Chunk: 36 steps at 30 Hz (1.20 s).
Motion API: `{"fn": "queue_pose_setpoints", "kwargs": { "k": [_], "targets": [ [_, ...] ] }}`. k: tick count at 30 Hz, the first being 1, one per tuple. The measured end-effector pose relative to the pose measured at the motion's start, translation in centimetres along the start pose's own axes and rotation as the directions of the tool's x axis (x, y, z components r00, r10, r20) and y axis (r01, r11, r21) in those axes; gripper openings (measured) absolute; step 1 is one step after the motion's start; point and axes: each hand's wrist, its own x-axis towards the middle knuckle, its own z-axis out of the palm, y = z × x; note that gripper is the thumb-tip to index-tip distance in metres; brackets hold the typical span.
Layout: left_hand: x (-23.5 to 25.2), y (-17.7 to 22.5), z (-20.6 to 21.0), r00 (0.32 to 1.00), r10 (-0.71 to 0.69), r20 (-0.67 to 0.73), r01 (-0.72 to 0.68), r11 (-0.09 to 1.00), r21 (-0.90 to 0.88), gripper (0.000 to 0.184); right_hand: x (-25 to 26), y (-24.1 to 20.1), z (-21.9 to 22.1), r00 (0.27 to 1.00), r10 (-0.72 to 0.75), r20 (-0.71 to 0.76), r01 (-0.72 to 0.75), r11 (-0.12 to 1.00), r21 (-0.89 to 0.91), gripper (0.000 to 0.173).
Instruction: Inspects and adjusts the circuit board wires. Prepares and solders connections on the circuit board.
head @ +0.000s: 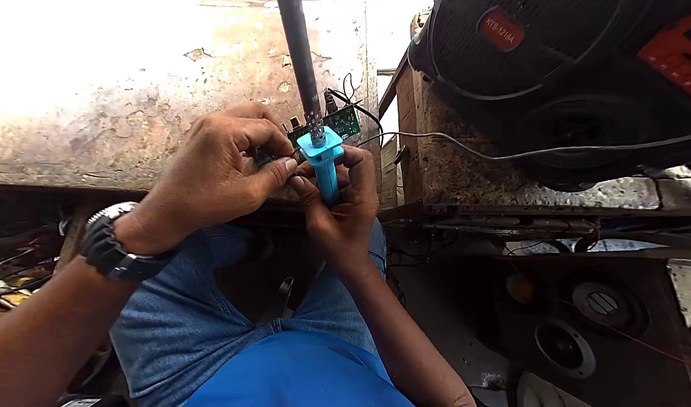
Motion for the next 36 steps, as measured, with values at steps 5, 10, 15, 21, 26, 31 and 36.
{"fn": "queue_pose_setpoints", "kwargs": {
  "k": [5, 10, 15, 21, 26, 31, 36],
  "targets": [
    [1.4, -0.5, -1.8, 0.965, 0.168, 0.200, -0.189, 0.978, 0.091, 0.014, 0.1, 0.2, -0.4, 1.000, 0.014, 0.022, -0.014, 0.999, 0.038, 0.039],
    [2.8, -1.9, -2.7, 0.919, 0.283, 0.275, -0.317, 0.945, 0.085, 0.015, -0.5, -0.2, -0.5, 0.999, 0.010, -0.040, -0.010, 1.000, -0.003, 0.032],
    [3.7, -2.6, -2.8, 0.889, 0.286, 0.358, -0.354, 0.924, 0.141, 0.021, -3.8, -0.3, -1.0, 0.991, 0.020, -0.131, -0.016, 0.999, 0.029, 0.025],
    [4.4, -2.0, -2.8, 0.873, 0.240, 0.425, -0.372, 0.891, 0.260, 0.023, -9.3, -1.0, -3.6, 0.987, 0.126, -0.095, -0.119, 0.990, 0.080, 0.022],
    [4.7, -1.8, -2.1, 0.902, 0.218, 0.373, -0.336, 0.897, 0.287, 0.021, -12.3, -2.9, -6.8, 0.953, 0.299, 0.053, -0.300, 0.954, 0.017, 0.032],
    [5.5, -1.6, -2.4, 0.874, 0.200, 0.442, -0.365, 0.872, 0.327, 0.024, -13.9, -4.1, -8.0, 0.871, 0.479, 0.107, -0.488, 0.868, 0.085, 0.038],
    [6.5, -1.3, -2.5, 0.848, 0.173, 0.501, -0.382, 0.855, 0.351, 0.021, -13.2, -4.5, -7.4, 0.849, 0.506, 0.154, -0.525, 0.842, 0.126, 0.040]
  ]
}}
